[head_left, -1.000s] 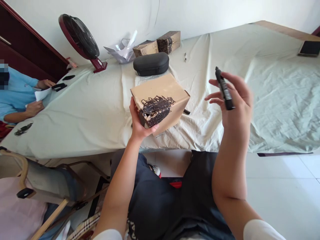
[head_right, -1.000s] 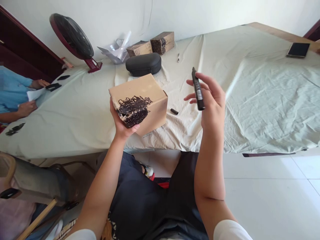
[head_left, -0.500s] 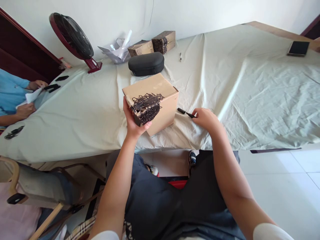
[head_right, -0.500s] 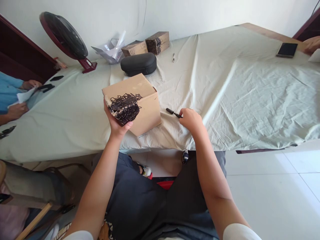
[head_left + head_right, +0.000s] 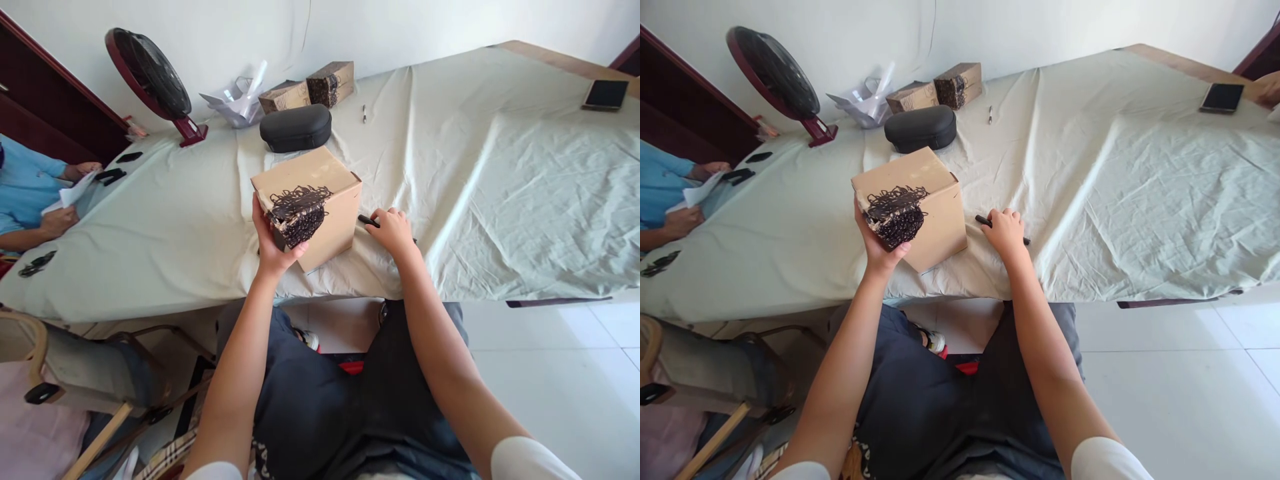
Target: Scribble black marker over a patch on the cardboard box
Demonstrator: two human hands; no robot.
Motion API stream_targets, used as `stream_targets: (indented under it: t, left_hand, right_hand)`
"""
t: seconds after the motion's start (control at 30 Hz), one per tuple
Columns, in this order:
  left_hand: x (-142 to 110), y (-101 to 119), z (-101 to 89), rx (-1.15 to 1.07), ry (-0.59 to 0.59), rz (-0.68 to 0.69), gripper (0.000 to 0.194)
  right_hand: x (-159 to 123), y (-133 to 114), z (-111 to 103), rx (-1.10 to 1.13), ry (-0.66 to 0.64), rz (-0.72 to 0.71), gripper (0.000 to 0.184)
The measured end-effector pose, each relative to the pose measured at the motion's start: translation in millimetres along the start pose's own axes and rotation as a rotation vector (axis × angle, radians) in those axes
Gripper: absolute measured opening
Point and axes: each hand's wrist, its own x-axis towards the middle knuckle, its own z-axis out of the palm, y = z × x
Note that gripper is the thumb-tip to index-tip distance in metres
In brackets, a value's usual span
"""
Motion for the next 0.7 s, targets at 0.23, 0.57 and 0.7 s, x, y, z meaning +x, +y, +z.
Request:
stream_targets:
  t: [0.23,0.57,0.7]
  left_hand:
    - [-1,-3,1.7,0.015,0.002,-0.049,0.137]
    - [0,2,3.0,0.024,-0.008,-0.048,0.138]
    - [0,2,3.2,0.036,-0.012,-0.044,0.138]
  right_hand:
    - [9,-15,18,0.007,0.112,0.010,0.037]
    - [0,-24,2,0.116,0.136,0.074,0.045]
    - [-1,-25,6,0.108,0.169,0.021,0.030]
